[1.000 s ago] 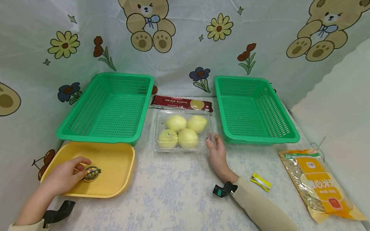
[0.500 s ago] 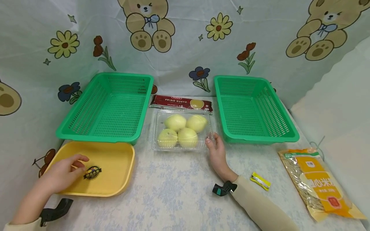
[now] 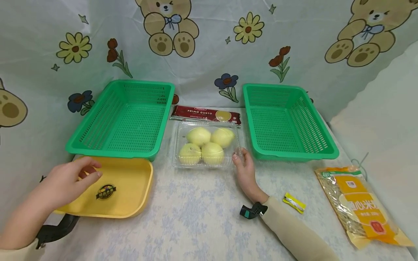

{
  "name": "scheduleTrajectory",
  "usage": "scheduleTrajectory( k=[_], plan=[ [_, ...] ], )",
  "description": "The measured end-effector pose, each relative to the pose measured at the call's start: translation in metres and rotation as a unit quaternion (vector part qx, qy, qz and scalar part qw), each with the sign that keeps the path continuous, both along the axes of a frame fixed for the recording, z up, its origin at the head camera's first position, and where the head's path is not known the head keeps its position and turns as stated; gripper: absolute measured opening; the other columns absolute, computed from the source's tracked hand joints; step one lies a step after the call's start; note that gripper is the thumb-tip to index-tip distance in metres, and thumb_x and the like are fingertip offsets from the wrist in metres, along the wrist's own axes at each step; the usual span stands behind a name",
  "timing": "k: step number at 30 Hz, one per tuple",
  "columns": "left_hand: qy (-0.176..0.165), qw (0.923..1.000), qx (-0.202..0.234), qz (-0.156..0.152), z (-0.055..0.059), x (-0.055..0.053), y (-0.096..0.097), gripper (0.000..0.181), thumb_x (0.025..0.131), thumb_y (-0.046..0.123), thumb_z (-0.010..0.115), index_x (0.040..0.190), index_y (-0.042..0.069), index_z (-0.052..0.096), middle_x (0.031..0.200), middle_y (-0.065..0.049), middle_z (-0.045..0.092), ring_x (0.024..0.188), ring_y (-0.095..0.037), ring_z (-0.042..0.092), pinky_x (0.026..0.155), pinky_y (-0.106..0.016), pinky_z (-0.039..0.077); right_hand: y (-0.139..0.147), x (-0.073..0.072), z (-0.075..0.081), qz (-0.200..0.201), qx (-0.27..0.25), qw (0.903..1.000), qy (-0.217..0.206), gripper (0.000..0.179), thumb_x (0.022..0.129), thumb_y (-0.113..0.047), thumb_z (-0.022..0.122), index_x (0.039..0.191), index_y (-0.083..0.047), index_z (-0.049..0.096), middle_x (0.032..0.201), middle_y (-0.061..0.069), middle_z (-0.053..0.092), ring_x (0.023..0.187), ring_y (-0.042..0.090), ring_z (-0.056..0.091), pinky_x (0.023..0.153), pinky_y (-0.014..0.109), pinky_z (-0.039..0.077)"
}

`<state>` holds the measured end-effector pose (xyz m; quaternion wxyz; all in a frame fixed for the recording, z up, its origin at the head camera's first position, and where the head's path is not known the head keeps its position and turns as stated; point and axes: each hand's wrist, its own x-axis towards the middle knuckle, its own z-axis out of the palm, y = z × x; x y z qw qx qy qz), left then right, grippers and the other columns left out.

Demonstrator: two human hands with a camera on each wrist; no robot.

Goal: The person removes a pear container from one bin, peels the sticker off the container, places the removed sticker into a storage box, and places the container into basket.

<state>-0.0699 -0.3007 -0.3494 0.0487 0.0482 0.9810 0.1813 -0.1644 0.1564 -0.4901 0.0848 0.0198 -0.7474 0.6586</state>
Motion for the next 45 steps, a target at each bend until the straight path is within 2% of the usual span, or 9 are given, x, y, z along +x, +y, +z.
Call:
scheduleTrajectory(
  k=[8, 15, 21, 24, 28, 32, 36, 41, 45],
  plan=[
    [0.048, 0.9965, 0.067, -0.011, 0.012, 0.003, 0.069, 0.039, 0.1, 0.033, 0.066, 0.128, 0.005, 0.065, 0.119, -0.018, 0.07, 0.1, -0.033, 0.066, 0.078, -0.049, 0.056, -0.001, 0.0, -0.001, -0.002, -0.004, 1.0, 0.007, 0.042, 0.104, -0.011, 0.052, 0.138, 0.011, 0.046, 0.133, 0.03, 0.056, 0.11, -0.001, 0.053, 0.097, 0.014, 0.043],
    [0.07, 0.9914, 0.105, -0.036, 0.014, -0.007, 0.12, 0.047, 0.098, 0.032, 0.068, 0.137, 0.005, 0.06, 0.134, -0.019, 0.063, 0.113, -0.036, 0.062, 0.09, -0.057, 0.053, -0.002, -0.001, -0.002, -0.003, -0.002, 0.9999, 0.01, 0.041, 0.104, -0.01, 0.052, 0.139, 0.011, 0.045, 0.133, 0.03, 0.056, 0.11, -0.002, 0.052, 0.098, 0.015, 0.043],
    [0.064, 0.986, 0.135, -0.074, 0.001, -0.017, 0.159, 0.057, 0.096, 0.029, 0.07, 0.145, 0.006, 0.053, 0.15, -0.02, 0.05, 0.139, -0.043, 0.046, 0.11, -0.066, 0.04, -0.002, -0.001, -0.003, -0.002, -0.003, 1.0, 0.002, 0.042, 0.104, -0.011, 0.052, 0.139, 0.011, 0.045, 0.134, 0.031, 0.055, 0.11, 0.0, 0.052, 0.098, 0.015, 0.042],
    [0.054, 0.9819, 0.16, -0.085, -0.01, -0.023, 0.176, 0.062, 0.094, 0.03, 0.072, 0.148, 0.009, 0.049, 0.157, -0.021, 0.04, 0.145, -0.045, 0.038, 0.112, -0.07, 0.036, -0.002, -0.001, -0.002, -0.003, 0.0, 1.0, 0.0, 0.043, 0.103, -0.011, 0.052, 0.139, 0.011, 0.045, 0.134, 0.031, 0.055, 0.112, 0.004, 0.052, 0.098, 0.015, 0.043],
    [0.029, 0.9741, 0.216, -0.06, -0.027, -0.033, 0.194, 0.071, 0.093, 0.031, 0.072, 0.154, 0.014, 0.04, 0.168, -0.02, 0.02, 0.153, -0.046, 0.022, 0.113, -0.074, 0.03, -0.002, 0.0, -0.001, -0.006, 0.009, 0.9999, -0.001, 0.044, 0.103, -0.012, 0.053, 0.14, 0.01, 0.045, 0.134, 0.03, 0.056, 0.115, 0.012, 0.053, 0.099, 0.017, 0.042],
    [0.032, 0.9543, 0.297, 0.001, -0.045, -0.043, 0.206, 0.076, 0.092, 0.023, 0.071, 0.157, 0.015, 0.034, 0.171, -0.017, 0.005, 0.157, -0.045, 0.012, 0.115, -0.076, 0.024, -0.003, 0.0, -0.002, -0.006, 0.017, 0.9998, 0.001, 0.044, 0.103, -0.013, 0.053, 0.14, 0.01, 0.046, 0.134, 0.029, 0.056, 0.117, 0.018, 0.053, 0.1, 0.019, 0.043],
    [0.048, 0.9273, 0.367, 0.055, -0.059, -0.05, 0.214, 0.078, 0.091, 0.018, 0.07, 0.159, 0.013, 0.031, 0.172, -0.015, 0.002, 0.157, -0.044, 0.01, 0.118, -0.075, 0.019, -0.002, 0.0, -0.002, -0.005, 0.023, 0.9997, 0.002, 0.044, 0.103, -0.013, 0.053, 0.141, 0.009, 0.046, 0.134, 0.027, 0.057, 0.118, 0.019, 0.053, 0.1, 0.02, 0.043],
    [0.073, 0.9027, 0.414, 0.09, -0.066, -0.052, 0.221, 0.08, 0.088, 0.013, 0.069, 0.158, 0.011, 0.03, 0.172, -0.015, 0.003, 0.158, -0.042, 0.01, 0.119, -0.074, 0.016, 0.0, 0.0, -0.001, -0.005, 0.021, 0.9998, 0.002, 0.045, 0.103, -0.013, 0.053, 0.141, 0.01, 0.045, 0.134, 0.028, 0.056, 0.118, 0.021, 0.053, 0.101, 0.02, 0.043],
    [0.088, 0.8907, 0.434, 0.103, -0.067, -0.052, 0.226, 0.078, 0.088, 0.01, 0.069, 0.157, 0.01, 0.032, 0.171, -0.014, 0.008, 0.158, -0.038, 0.012, 0.122, -0.069, 0.015, 0.001, 0.0, 0.0, -0.004, 0.016, 0.9999, 0.001, 0.046, 0.104, -0.014, 0.053, 0.142, 0.01, 0.044, 0.137, 0.029, 0.055, 0.12, 0.021, 0.053, 0.101, 0.017, 0.043]
  ],
)
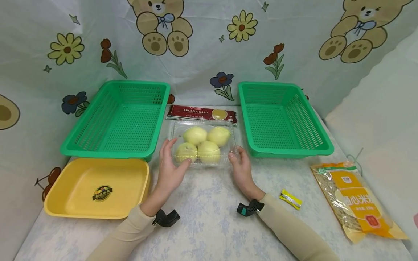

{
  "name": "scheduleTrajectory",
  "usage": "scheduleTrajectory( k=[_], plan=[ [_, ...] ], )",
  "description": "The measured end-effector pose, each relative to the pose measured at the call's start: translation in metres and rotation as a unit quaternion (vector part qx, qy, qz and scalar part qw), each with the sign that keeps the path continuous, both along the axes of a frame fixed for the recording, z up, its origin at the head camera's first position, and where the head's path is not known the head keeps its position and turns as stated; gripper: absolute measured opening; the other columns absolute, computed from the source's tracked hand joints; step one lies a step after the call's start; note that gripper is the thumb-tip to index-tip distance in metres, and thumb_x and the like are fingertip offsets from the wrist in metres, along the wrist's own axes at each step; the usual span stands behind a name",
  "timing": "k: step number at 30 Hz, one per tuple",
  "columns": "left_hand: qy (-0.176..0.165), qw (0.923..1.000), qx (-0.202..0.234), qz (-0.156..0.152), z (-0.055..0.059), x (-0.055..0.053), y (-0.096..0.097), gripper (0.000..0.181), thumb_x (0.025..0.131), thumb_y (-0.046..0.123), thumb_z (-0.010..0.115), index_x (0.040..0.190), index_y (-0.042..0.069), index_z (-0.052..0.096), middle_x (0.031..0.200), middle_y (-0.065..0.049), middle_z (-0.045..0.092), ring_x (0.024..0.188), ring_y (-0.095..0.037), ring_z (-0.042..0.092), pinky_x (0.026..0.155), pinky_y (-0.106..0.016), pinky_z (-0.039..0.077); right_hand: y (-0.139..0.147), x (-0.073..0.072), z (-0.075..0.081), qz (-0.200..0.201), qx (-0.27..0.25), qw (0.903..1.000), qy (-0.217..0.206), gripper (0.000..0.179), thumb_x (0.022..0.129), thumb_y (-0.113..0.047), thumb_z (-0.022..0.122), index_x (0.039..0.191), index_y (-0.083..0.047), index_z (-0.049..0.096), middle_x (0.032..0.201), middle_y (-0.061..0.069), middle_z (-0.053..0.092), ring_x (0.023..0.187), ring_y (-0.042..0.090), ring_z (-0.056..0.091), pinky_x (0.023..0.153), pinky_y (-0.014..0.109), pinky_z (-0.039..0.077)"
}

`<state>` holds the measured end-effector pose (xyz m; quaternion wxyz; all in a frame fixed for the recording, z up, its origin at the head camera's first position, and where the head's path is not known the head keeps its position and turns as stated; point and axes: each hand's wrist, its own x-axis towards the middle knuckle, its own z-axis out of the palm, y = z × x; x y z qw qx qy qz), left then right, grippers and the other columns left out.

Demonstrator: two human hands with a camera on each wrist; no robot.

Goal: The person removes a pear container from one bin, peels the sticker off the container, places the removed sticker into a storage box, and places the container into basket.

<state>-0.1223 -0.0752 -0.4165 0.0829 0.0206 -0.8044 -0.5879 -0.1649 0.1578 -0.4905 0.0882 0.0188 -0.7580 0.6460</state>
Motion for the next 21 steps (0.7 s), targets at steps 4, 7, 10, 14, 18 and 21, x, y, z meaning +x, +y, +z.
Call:
scheduleTrajectory(
  k=[4, 7, 10, 14, 18, 21],
  plan=[
    [0.006, 1.0, 0.004, 0.001, 0.0, 0.001, 0.001, 0.076, 0.089, 0.008, 0.069, 0.156, 0.008, 0.034, 0.17, -0.015, 0.012, 0.158, -0.038, 0.013, 0.123, -0.068, 0.014, 0.0, 0.0, 0.0, 0.002, -0.006, 1.0, -0.005, 0.046, 0.104, -0.014, 0.052, 0.142, 0.009, 0.043, 0.138, 0.028, 0.054, 0.124, 0.025, 0.053, 0.102, 0.018, 0.042],
    [0.006, 0.9999, 0.01, 0.006, 0.001, 0.004, 0.002, 0.076, 0.088, 0.007, 0.069, 0.156, 0.009, 0.035, 0.17, -0.015, 0.013, 0.158, -0.037, 0.014, 0.124, -0.067, 0.014, 0.0, 0.001, 0.001, 0.002, -0.006, 1.0, -0.005, 0.046, 0.104, -0.013, 0.052, 0.143, 0.009, 0.043, 0.139, 0.027, 0.054, 0.127, 0.028, 0.052, 0.103, 0.02, 0.042],
    [0.006, 0.9994, 0.027, 0.021, -0.002, 0.007, 0.003, 0.075, 0.089, 0.005, 0.068, 0.156, 0.008, 0.034, 0.169, -0.016, 0.015, 0.157, -0.036, 0.015, 0.125, -0.065, 0.014, 0.0, 0.0, 0.002, 0.004, -0.009, 0.9999, -0.006, 0.045, 0.105, -0.014, 0.052, 0.143, 0.008, 0.043, 0.14, 0.026, 0.054, 0.128, 0.027, 0.051, 0.104, 0.021, 0.042],
    [-0.01, 0.9955, 0.076, 0.056, -0.009, 0.006, 0.005, 0.079, 0.091, 0.004, 0.065, 0.159, 0.004, 0.025, 0.168, -0.018, 0.017, 0.158, -0.035, 0.013, 0.128, -0.059, 0.013, 0.0, -0.001, 0.002, 0.004, -0.013, 0.9999, -0.005, 0.044, 0.105, -0.013, 0.052, 0.143, 0.008, 0.043, 0.139, 0.026, 0.054, 0.124, 0.022, 0.051, 0.102, 0.019, 0.042],
    [-0.054, 0.9843, 0.145, 0.084, -0.022, 0.0, 0.005, 0.081, 0.096, 0.011, 0.061, 0.162, 0.003, 0.014, 0.169, -0.018, 0.016, 0.159, -0.035, 0.011, 0.129, -0.054, 0.016, 0.0, -0.001, 0.001, -0.001, -0.011, 0.9999, -0.002, 0.045, 0.104, -0.012, 0.053, 0.143, 0.009, 0.043, 0.138, 0.027, 0.054, 0.123, 0.019, 0.052, 0.102, 0.018, 0.042],
    [-0.096, 0.9738, 0.188, 0.085, -0.032, -0.004, 0.002, 0.078, 0.101, 0.021, 0.057, 0.163, 0.003, 0.014, 0.171, -0.016, 0.014, 0.159, -0.031, 0.012, 0.129, -0.048, 0.018, 0.0, 0.0, 0.0, -0.001, -0.014, 0.9999, -0.005, 0.046, 0.104, -0.012, 0.053, 0.143, 0.009, 0.043, 0.139, 0.028, 0.054, 0.124, 0.021, 0.052, 0.102, 0.016, 0.041]
  ],
)
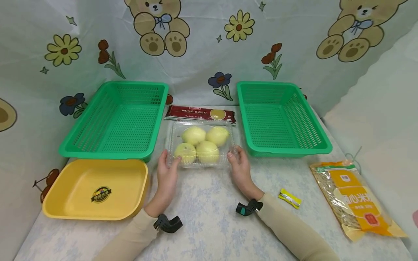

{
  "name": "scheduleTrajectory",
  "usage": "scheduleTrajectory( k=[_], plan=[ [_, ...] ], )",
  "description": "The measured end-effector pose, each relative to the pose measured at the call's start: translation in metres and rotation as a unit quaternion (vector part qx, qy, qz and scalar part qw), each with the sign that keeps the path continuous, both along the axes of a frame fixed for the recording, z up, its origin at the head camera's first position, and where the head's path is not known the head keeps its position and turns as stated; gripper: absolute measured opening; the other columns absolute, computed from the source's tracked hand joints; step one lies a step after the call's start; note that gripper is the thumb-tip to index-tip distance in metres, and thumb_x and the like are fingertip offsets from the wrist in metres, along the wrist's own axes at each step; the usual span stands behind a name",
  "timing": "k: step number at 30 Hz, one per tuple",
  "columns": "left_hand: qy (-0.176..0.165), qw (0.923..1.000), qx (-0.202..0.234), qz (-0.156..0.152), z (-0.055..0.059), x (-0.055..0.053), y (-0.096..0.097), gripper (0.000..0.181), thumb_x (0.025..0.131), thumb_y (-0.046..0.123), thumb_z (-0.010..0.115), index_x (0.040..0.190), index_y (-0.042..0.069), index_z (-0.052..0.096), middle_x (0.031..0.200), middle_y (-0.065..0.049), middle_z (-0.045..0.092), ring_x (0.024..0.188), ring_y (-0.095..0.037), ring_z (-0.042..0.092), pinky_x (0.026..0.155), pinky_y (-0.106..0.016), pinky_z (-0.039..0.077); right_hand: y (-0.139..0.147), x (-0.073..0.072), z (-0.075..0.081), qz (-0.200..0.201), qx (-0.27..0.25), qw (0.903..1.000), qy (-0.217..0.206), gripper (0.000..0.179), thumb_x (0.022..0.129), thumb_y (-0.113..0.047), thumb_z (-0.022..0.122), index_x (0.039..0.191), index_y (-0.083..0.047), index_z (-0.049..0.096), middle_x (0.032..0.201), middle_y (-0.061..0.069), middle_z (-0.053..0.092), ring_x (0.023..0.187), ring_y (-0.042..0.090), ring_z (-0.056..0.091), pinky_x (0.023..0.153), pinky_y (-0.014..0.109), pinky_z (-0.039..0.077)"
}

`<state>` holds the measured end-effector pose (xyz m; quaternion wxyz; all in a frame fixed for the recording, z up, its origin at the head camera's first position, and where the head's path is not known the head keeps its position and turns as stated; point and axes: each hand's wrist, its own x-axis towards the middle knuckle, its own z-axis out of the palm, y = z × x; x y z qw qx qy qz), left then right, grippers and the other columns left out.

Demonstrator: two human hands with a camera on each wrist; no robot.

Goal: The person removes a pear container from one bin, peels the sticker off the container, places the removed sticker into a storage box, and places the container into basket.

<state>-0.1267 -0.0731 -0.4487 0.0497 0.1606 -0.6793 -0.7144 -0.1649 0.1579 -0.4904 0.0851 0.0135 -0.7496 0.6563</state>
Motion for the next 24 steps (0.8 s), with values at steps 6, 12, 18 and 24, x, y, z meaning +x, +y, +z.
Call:
scheduleTrajectory(
  k=[6, 12, 18, 24],
  plan=[
    [-0.017, 0.9955, 0.092, -0.012, -0.002, -0.005, -0.003, 0.076, 0.103, 0.027, 0.055, 0.163, 0.001, 0.015, 0.172, -0.013, 0.012, 0.158, -0.029, 0.016, 0.129, -0.046, 0.019, -0.001, 0.0, 0.0, 0.0, 0.002, 1.0, 0.0, 0.046, 0.104, -0.012, 0.053, 0.144, 0.009, 0.043, 0.14, 0.028, 0.053, 0.129, 0.03, 0.051, 0.105, 0.021, 0.042],
    [-0.029, 0.9845, 0.173, -0.009, 0.012, -0.009, 0.002, 0.072, 0.104, 0.027, 0.056, 0.163, 0.011, 0.018, 0.17, -0.015, 0.013, 0.153, -0.032, 0.023, 0.123, -0.06, 0.026, -0.001, 0.001, 0.0, 0.001, -0.011, 0.9999, -0.002, 0.044, 0.106, -0.012, 0.049, 0.144, 0.01, 0.042, 0.142, 0.029, 0.053, 0.133, 0.036, 0.051, 0.106, 0.02, 0.041],
    [-0.068, 0.9656, 0.25, 0.014, 0.028, -0.014, 0.007, 0.056, 0.102, 0.026, 0.06, 0.147, 0.019, 0.028, 0.152, -0.018, 0.029, 0.128, -0.034, 0.04, 0.111, -0.07, 0.037, 0.001, 0.002, 0.0, 0.001, -0.042, 0.9991, -0.006, 0.044, 0.105, -0.011, 0.048, 0.142, 0.011, 0.041, 0.144, 0.031, 0.052, 0.124, 0.009, 0.056, 0.101, 0.011, 0.041],
    [-0.064, 0.9604, 0.271, 0.015, 0.048, -0.015, 0.004, 0.034, 0.1, 0.009, 0.055, 0.12, 0.023, 0.032, 0.126, -0.006, 0.039, 0.109, -0.024, 0.048, 0.105, -0.062, 0.047, 0.0, 0.002, -0.004, 0.012, -0.099, 0.9943, 0.037, 0.045, 0.106, -0.017, 0.046, 0.139, 0.014, 0.042, 0.133, 0.022, 0.06, 0.109, -0.006, 0.058, 0.098, 0.013, 0.046]
  ],
)
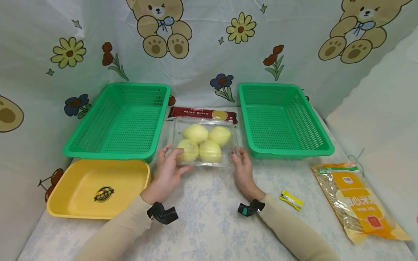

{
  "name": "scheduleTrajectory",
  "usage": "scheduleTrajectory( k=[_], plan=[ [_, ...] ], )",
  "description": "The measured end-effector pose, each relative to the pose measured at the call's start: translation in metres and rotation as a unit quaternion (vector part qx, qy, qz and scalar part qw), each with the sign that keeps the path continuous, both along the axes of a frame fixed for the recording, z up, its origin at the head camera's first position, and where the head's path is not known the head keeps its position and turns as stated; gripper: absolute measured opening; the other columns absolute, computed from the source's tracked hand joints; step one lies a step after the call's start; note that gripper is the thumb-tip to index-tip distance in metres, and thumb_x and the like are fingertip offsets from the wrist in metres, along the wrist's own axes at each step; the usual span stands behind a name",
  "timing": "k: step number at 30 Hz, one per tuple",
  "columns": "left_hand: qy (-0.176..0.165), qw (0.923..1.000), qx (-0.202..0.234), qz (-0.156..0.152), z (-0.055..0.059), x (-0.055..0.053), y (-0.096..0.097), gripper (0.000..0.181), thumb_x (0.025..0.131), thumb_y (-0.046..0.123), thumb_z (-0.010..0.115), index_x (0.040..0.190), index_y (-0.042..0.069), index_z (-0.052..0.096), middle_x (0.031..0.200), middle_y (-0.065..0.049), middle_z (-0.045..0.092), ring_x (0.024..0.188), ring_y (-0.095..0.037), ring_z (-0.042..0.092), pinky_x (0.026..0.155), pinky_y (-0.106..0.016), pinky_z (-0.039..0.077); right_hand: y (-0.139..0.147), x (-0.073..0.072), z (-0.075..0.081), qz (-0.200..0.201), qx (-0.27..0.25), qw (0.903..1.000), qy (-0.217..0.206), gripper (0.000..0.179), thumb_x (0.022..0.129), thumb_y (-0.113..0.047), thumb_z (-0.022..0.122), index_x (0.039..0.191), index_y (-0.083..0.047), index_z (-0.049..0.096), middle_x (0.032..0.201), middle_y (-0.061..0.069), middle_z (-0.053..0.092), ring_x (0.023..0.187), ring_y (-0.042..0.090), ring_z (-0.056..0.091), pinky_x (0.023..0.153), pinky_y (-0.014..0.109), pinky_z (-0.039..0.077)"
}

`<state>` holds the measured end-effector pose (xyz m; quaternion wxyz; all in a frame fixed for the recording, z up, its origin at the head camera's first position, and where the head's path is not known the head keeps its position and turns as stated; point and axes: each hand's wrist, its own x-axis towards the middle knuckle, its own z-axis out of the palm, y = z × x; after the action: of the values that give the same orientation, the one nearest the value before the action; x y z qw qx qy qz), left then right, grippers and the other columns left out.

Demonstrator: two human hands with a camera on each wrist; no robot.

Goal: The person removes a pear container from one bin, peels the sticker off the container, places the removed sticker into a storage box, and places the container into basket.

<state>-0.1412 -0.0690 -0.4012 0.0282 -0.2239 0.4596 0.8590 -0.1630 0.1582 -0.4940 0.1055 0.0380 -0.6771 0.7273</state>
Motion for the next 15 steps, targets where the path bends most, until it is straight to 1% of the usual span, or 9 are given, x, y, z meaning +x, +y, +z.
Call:
scheduleTrajectory(
  k=[2, 4, 6, 7, 10, 12, 13, 14, 15],
  plan=[
    [0.012, 0.9999, -0.008, -0.006, 0.011, -0.002, -0.003, 0.034, 0.098, 0.006, 0.054, 0.117, 0.024, 0.033, 0.125, -0.004, 0.04, 0.11, -0.023, 0.049, 0.105, -0.061, 0.048, 0.0, 0.0, -0.002, 0.015, -0.035, 0.999, 0.022, 0.055, 0.108, -0.032, 0.046, 0.139, 0.013, 0.042, 0.127, 0.007, 0.065, 0.108, -0.003, 0.06, 0.099, 0.016, 0.047],
    [0.022, 0.9995, -0.019, -0.012, 0.024, -0.006, -0.007, 0.035, 0.097, 0.004, 0.054, 0.117, 0.025, 0.035, 0.123, -0.004, 0.042, 0.108, -0.022, 0.051, 0.105, -0.061, 0.048, 0.001, 0.0, -0.004, 0.032, -0.073, 0.9963, 0.032, 0.07, 0.105, -0.051, 0.048, 0.14, 0.009, 0.042, 0.12, -0.008, 0.066, 0.108, -0.001, 0.062, 0.097, 0.018, 0.047],
    [0.029, 0.999, -0.029, -0.019, 0.037, -0.01, -0.012, 0.035, 0.097, 0.004, 0.055, 0.118, 0.027, 0.038, 0.121, -0.003, 0.045, 0.104, -0.019, 0.054, 0.106, -0.06, 0.048, 0.001, 0.0, -0.005, 0.045, -0.095, 0.9939, 0.033, 0.082, 0.1, -0.065, 0.048, 0.142, 0.005, 0.041, 0.118, -0.016, 0.065, 0.109, -0.001, 0.062, 0.095, 0.019, 0.047],
    [0.031, 0.9987, -0.035, -0.019, 0.043, -0.013, -0.016, 0.034, 0.096, 0.004, 0.055, 0.117, 0.027, 0.04, 0.117, -0.001, 0.046, 0.096, -0.016, 0.055, 0.106, -0.059, 0.048, 0.001, 0.0, -0.005, 0.05, -0.098, 0.9936, 0.029, 0.086, 0.098, -0.068, 0.048, 0.142, 0.004, 0.04, 0.117, -0.017, 0.064, 0.108, -0.001, 0.062, 0.095, 0.019, 0.047],
    [0.04, 0.9981, -0.044, -0.018, 0.06, -0.021, -0.028, 0.029, 0.097, 0.005, 0.055, 0.113, 0.027, 0.043, 0.107, 0.004, 0.046, 0.08, -0.012, 0.051, 0.107, -0.06, 0.047, 0.0, -0.001, -0.004, 0.054, -0.084, 0.9949, 0.015, 0.084, 0.1, -0.067, 0.046, 0.144, 0.004, 0.038, 0.118, -0.011, 0.063, 0.107, 0.0, 0.064, 0.095, 0.02, 0.048],
    [0.049, 0.9977, -0.045, -0.014, 0.071, -0.027, -0.038, 0.025, 0.098, 0.006, 0.053, 0.111, 0.026, 0.044, 0.102, 0.007, 0.044, 0.078, -0.013, 0.048, 0.109, -0.061, 0.046, 0.0, -0.002, -0.004, 0.057, -0.066, 0.9961, 0.017, 0.08, 0.104, -0.06, 0.041, 0.145, 0.008, 0.036, 0.123, 0.004, 0.064, 0.107, 0.003, 0.065, 0.097, 0.022, 0.049],
    [0.054, 0.9975, -0.044, -0.009, 0.075, -0.03, -0.043, 0.023, 0.099, 0.007, 0.053, 0.11, 0.025, 0.044, 0.103, 0.007, 0.043, 0.081, -0.015, 0.048, 0.11, -0.061, 0.045, 0.0, -0.002, -0.003, 0.059, -0.056, 0.9965, 0.017, 0.078, 0.106, -0.057, 0.039, 0.146, 0.009, 0.035, 0.126, 0.012, 0.063, 0.107, 0.004, 0.066, 0.099, 0.022, 0.049],
    [0.057, 0.9976, -0.04, -0.005, 0.081, -0.033, -0.049, 0.022, 0.1, 0.008, 0.053, 0.11, 0.025, 0.045, 0.106, 0.007, 0.043, 0.088, -0.018, 0.049, 0.111, -0.061, 0.044, -0.001, -0.002, -0.003, 0.06, -0.048, 0.9969, 0.016, 0.075, 0.107, -0.053, 0.036, 0.146, 0.011, 0.034, 0.128, 0.021, 0.062, 0.107, 0.005, 0.067, 0.099, 0.022, 0.049],
    [0.062, 0.9973, -0.038, -0.001, 0.085, -0.036, -0.056, 0.02, 0.101, 0.009, 0.052, 0.11, 0.024, 0.044, 0.11, 0.007, 0.043, 0.095, -0.021, 0.05, 0.107, -0.059, 0.048, -0.001, -0.002, -0.002, 0.062, -0.041, 0.9971, 0.018, 0.073, 0.108, -0.051, 0.034, 0.146, 0.011, 0.034, 0.131, 0.028, 0.06, 0.108, 0.005, 0.067, 0.1, 0.022, 0.049]
  ],
)
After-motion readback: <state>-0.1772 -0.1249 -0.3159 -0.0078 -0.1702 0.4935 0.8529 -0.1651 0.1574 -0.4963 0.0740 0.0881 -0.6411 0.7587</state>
